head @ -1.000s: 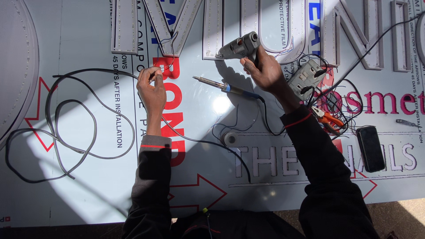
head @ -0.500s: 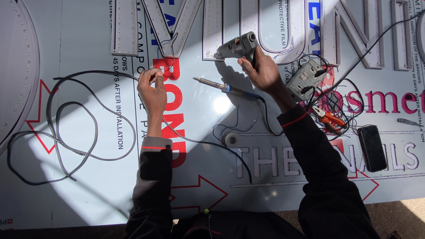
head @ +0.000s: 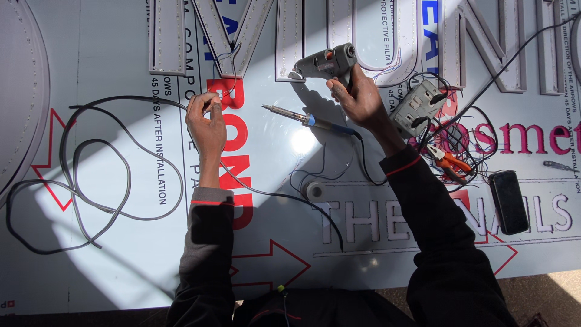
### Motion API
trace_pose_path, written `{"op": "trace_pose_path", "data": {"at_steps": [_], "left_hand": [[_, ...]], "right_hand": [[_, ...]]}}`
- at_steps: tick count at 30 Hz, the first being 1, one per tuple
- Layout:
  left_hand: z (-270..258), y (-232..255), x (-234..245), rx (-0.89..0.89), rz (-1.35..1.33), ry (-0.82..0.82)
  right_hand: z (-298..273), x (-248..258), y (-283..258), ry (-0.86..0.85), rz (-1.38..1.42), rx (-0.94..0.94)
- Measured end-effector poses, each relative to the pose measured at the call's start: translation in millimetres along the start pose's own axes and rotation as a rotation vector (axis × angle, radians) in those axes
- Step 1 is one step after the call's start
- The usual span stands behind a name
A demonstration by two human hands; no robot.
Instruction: The person assembles large illuminated letters on a composite panel. They use a hot glue gun to apply adhesive to the edges of the letters and press them into place, then use a soldering iron to connect wires to the LED strips inside the letters.
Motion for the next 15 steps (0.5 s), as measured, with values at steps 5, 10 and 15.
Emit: {"op": "trace_pose_path", "data": {"at_steps": [5,10,15], "left_hand": [[-1.1,1.5,0.0,0.006,0.003,-0.005],[-2.4,-3.8,-1.2,0.027,0.006,-0.003],[-4.0,-12.7,-3.3,0.051,-0.001,-0.011]], "right_hand": [[0.3,-0.9,12.3,-0.036,-0.153,-0.044],[5.0,6.8,-8.6,0.002,-0.256,-0.082],[26.1,1.7,29.2,0.039,-0.162,-0.166]]}}
Point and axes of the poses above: each hand's wrist, its own z-axis towards the middle knuckle, its own x-axis out of the back of the hand, y = z × x, the point moved 9 cm from there along z, towards the middle knuckle
